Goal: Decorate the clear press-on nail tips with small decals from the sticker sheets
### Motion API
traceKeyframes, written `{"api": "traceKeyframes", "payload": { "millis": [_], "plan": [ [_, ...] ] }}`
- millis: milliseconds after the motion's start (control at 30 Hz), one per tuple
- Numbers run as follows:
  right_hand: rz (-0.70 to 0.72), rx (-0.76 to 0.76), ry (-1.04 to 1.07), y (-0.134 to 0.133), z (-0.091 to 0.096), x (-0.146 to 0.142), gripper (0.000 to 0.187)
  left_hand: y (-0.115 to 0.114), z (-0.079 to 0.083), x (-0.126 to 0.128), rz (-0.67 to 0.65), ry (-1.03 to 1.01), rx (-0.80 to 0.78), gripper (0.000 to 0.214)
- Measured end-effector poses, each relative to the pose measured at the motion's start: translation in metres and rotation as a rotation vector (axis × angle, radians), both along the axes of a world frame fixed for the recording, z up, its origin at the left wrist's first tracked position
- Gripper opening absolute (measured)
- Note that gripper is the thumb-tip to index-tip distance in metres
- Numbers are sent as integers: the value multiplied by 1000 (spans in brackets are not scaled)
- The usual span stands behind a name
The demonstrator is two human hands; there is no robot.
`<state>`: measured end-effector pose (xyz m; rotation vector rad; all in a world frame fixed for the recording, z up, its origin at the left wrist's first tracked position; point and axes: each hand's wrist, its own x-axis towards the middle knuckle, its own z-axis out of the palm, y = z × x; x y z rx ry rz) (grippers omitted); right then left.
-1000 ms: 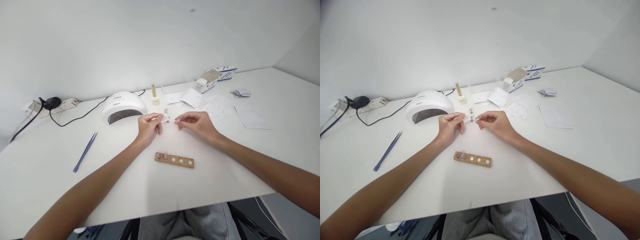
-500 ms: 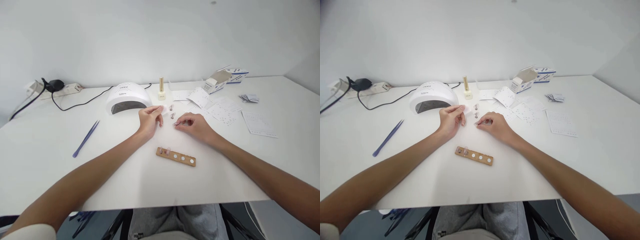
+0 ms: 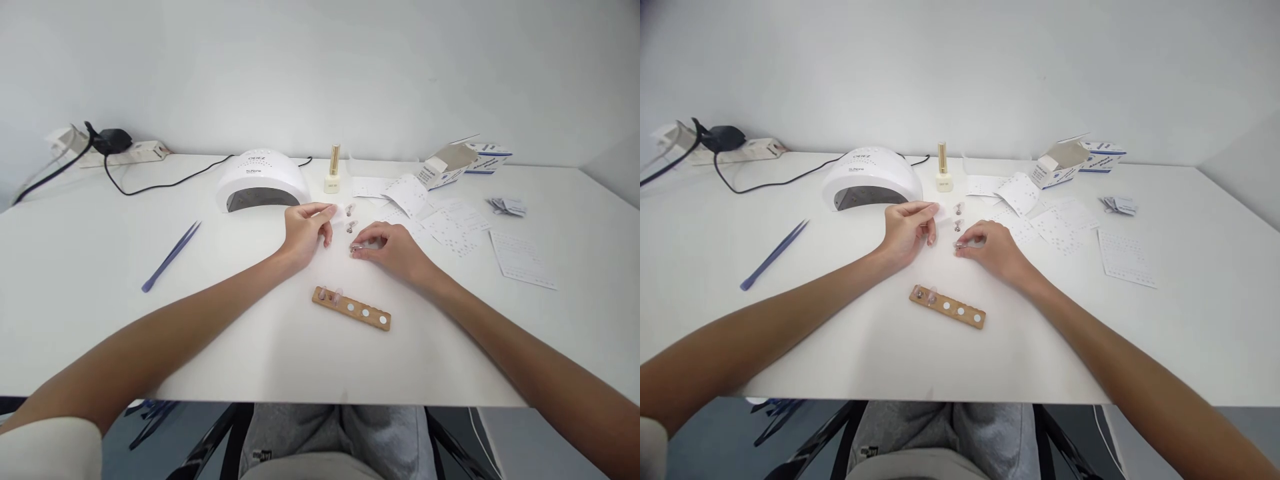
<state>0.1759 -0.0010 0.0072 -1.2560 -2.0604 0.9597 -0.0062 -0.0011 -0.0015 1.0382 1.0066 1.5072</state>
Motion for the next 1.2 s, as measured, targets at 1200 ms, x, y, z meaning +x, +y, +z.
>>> {"api": "traceKeyframes", "payload": {
  "millis": [1200],
  "plan": [
    [626, -108, -267, -54, 35, 15, 26, -2, -1, -2, -19, 68, -18, 14]
  ]
}}
